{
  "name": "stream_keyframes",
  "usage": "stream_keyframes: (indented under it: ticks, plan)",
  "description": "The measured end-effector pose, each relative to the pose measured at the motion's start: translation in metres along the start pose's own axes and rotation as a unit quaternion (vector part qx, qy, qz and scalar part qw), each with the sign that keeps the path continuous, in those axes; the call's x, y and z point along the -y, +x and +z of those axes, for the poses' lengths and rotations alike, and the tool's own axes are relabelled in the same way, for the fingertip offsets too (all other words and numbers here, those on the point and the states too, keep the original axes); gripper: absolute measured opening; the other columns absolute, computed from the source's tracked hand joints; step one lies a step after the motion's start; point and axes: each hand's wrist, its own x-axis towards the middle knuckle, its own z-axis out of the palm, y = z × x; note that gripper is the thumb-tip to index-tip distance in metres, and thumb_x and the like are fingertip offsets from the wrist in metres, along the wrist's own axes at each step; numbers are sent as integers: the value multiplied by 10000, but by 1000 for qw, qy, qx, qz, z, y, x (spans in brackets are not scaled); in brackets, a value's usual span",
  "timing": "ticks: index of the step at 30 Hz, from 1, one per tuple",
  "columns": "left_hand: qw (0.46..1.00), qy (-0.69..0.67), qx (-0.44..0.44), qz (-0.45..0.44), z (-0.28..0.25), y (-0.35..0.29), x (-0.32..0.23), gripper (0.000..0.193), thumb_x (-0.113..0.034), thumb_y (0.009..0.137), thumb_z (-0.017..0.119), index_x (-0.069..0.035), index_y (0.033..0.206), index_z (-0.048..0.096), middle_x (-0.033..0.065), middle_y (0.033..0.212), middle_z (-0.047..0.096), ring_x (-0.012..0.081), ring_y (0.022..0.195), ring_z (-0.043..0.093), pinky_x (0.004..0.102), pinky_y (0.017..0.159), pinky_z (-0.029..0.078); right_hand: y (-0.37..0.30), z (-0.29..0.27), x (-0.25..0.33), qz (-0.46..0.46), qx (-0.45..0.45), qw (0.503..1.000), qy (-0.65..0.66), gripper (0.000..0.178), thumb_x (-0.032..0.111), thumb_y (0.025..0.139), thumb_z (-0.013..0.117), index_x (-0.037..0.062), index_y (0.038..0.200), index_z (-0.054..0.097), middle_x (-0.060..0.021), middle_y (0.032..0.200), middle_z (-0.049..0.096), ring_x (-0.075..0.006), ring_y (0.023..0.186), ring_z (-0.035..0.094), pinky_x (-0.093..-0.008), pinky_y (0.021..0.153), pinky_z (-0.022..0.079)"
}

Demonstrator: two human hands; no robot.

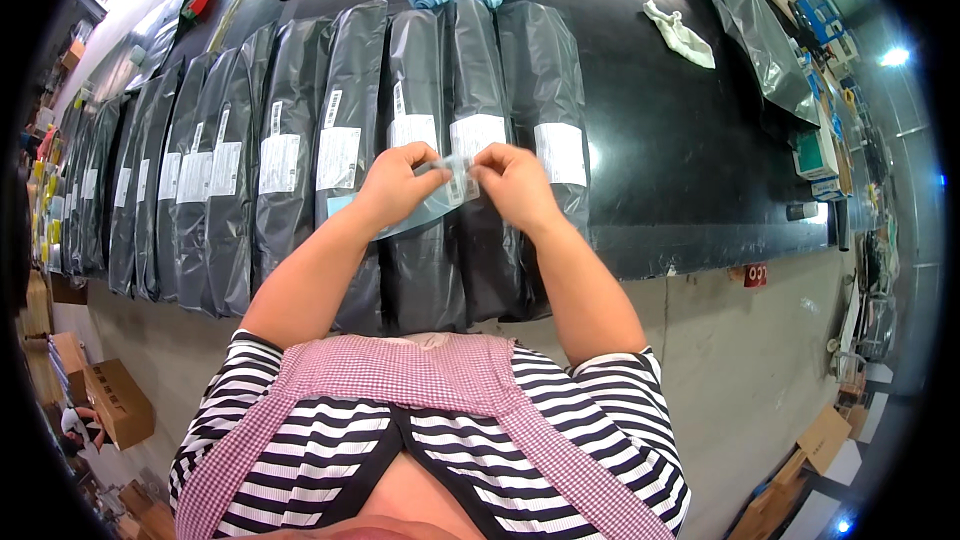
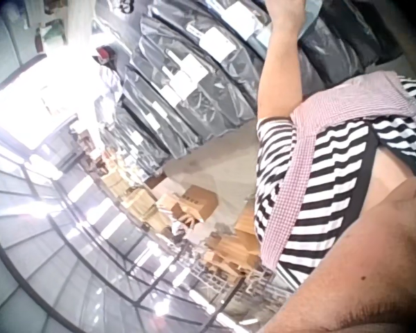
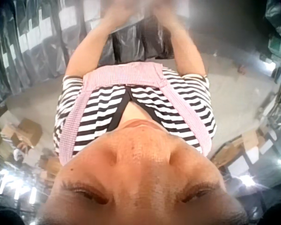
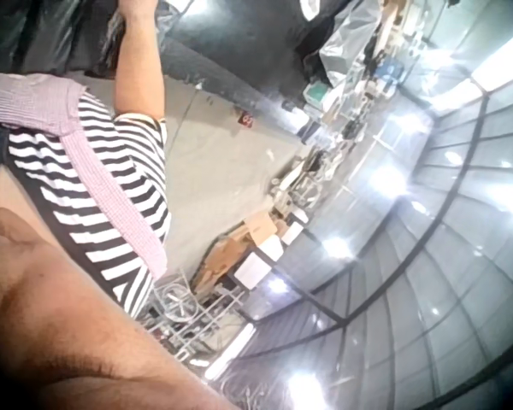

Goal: The person organizes a strip of barcode labels and applies them one by one to the top of several black plastic shipping bags lined up on a work table.

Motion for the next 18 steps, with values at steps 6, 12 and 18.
stream_keyframes:
  ticks: [6, 12, 18]
  plan:
    - [998, -53, -33, -5, 18, 28, 20, 223, -224, 868, 725, -18, 928, 661, 60, 793, 623, 129, 740, 542, 316, 691, 450, 81, -35, -4, -5, -64, 989, 130, 124, 68, 887, 709, -30, 961, 694, -49, 857, 700, -116, 754, 612, -272, 703, 484]
    - [947, 139, 128, 261, 48, 33, 30, 172, -182, 922, 650, -34, 960, 571, 120, 1443, 544, 347, 1416, 375, 541, 1127, 335, 131, -24, -17, 15, 21, 998, 65, 146, 26, 834, 760, 6, 955, 682, -9, 851, 681, -87, 735, 592, -255, 656, 466]
    - [916, 285, 162, 230, 64, 26, 25, 190, -206, 964, 583, -33, 1036, 549, 91, 1591, 393, 373, 1533, 195, 680, 1132, 297, 139, -20, -27, 33, 19, 999, 28, 158, 5, 839, 752, 23, 975, 675, 3, 864, 683, -69, 738, 599, -243, 636, 468]
